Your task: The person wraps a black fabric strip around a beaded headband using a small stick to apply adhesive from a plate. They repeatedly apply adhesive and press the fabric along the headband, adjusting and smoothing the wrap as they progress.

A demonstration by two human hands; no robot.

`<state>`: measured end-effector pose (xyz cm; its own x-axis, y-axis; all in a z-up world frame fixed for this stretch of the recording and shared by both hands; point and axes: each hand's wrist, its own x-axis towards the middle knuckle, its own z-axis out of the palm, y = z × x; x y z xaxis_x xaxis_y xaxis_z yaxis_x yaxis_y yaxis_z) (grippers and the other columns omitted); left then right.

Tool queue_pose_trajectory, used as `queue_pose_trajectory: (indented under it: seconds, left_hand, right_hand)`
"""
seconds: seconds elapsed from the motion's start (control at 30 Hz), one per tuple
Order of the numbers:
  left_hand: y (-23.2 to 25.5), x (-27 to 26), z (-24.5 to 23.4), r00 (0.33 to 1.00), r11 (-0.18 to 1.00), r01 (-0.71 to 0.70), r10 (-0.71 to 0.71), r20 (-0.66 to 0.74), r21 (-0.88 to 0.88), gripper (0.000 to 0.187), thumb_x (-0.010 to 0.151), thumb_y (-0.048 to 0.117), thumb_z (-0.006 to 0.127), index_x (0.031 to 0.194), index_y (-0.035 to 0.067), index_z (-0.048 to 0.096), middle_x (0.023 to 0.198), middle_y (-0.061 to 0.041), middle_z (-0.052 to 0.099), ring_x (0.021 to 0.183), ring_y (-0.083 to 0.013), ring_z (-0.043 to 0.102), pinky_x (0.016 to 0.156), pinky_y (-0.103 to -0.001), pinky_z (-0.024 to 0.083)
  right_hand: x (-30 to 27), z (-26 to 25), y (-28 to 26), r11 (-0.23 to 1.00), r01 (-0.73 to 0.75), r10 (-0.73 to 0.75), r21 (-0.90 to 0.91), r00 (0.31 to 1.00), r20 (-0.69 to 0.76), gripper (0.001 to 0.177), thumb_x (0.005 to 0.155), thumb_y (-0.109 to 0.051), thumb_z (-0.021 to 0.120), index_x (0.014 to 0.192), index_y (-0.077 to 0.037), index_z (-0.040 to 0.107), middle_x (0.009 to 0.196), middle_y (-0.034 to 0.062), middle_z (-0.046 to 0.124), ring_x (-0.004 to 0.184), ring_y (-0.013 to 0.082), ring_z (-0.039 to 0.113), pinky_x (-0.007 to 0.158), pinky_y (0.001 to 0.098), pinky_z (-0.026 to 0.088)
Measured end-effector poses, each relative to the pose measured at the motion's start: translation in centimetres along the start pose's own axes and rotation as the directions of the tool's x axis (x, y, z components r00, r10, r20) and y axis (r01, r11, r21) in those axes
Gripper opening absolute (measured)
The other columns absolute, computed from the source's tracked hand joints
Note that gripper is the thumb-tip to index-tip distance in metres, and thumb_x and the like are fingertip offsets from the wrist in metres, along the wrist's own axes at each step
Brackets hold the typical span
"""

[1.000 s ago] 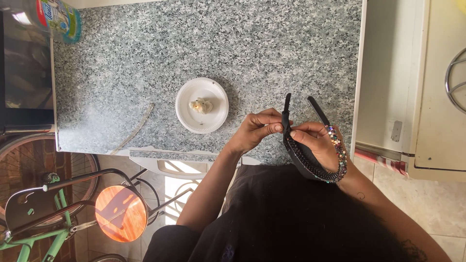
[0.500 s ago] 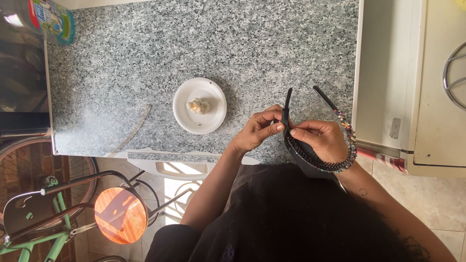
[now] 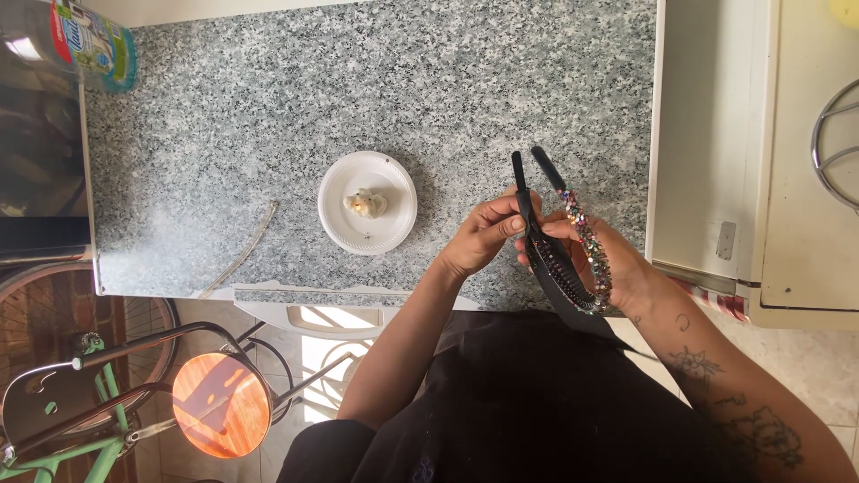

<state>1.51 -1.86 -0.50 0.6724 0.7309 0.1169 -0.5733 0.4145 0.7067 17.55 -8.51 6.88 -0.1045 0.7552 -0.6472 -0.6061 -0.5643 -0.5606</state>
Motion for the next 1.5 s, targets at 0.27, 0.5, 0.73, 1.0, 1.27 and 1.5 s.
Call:
queue_pose_trajectory:
  seconds: [0.27,0.5,0.73,1.0,1.27,1.5]
  left_hand:
    - [-1.7,0.5,-1.0,1.0,0.99,-0.006,0.007,0.005,-0.14,0.016,0.098,0.01,0.066,0.104,-0.004,0.072,0.103,-0.011,0.065,0.074,-0.0138,0.06,0.061,-0.028,0.055]
    - [-1.2,1.4,-1.0,0.999,0.965,-0.018,0.024,0.02,-0.261,0.024,0.098,0.015,0.064,0.102,-0.008,0.068,0.112,-0.023,0.061,0.098,-0.0247,0.063,0.091,-0.035,0.052]
    - [2.0,4.5,0.3,0.992,0.988,-0.002,0.021,0.122,-0.155,0.022,0.101,0.019,0.065,0.107,0.0,0.074,0.11,-0.006,0.069,0.104,-0.0124,0.063,0.095,-0.026,0.046]
    - [2.0,4.5,3.4,0.999,0.995,-0.016,0.013,0.032,0.096,0.016,0.099,0.013,0.067,0.103,-0.001,0.074,0.105,-0.008,0.059,0.102,-0.0147,0.056,0.092,-0.029,0.045]
    - [1.4,2.2,7.2,0.962,0.875,0.046,0.091,-0.257,0.481,0.044,0.105,0.039,0.061,0.127,0.003,0.071,0.107,-0.013,0.061,0.109,-0.0264,0.057,0.104,-0.045,0.045]
    - [-4.0,-5.4,16.0,0.807,0.665,0.125,0.363,-0.465,0.736,0.098,0.067,0.039,0.095,0.146,0.006,0.048,0.125,-0.016,0.063,0.117,-0.0371,0.066,0.106,-0.052,0.045]
  right_hand:
    - [4.0,-6.9,2.5,0.979,0.065,-0.057,-0.193,0.997,0.045,0.015,0.09,-0.013,0.073,0.101,-0.004,0.075,0.107,0.0167,0.076,0.094,0.03,0.073,0.084,0.0419,0.057]
    - [0.0,-1.7,-2.0,0.87,0.222,-0.212,-0.441,0.975,0.072,0.019,0.094,-0.013,0.071,0.102,0.003,0.078,0.097,0.0231,0.08,0.089,0.0321,0.079,0.079,0.0447,0.065]
    - [2.1,-1.9,-1.9,0.887,0.306,-0.287,-0.344,0.952,0.108,0.024,0.094,-0.012,0.069,0.113,0.003,0.074,0.104,0.0259,0.076,0.099,0.0371,0.076,0.085,0.0527,0.064]
    - [4.9,-9.3,-0.6,0.924,0.366,-0.346,-0.111,0.924,0.164,0.02,0.091,-0.001,0.071,0.109,0.005,0.072,0.087,0.0203,0.075,0.079,0.029,0.078,0.071,0.043,0.067]
    - [0.2,-7.3,-3.5,0.919,0.384,-0.36,-0.088,0.91,0.207,0.016,0.094,-0.007,0.071,0.107,0.001,0.073,0.087,0.0152,0.076,0.079,0.0229,0.079,0.069,0.036,0.067]
    - [0.5,-10.6,-2.6,0.861,0.469,-0.458,-0.198,0.883,0.1,0.019,0.093,-0.008,0.074,0.11,-0.001,0.074,0.094,0.017,0.077,0.087,0.0272,0.078,0.078,0.0389,0.067]
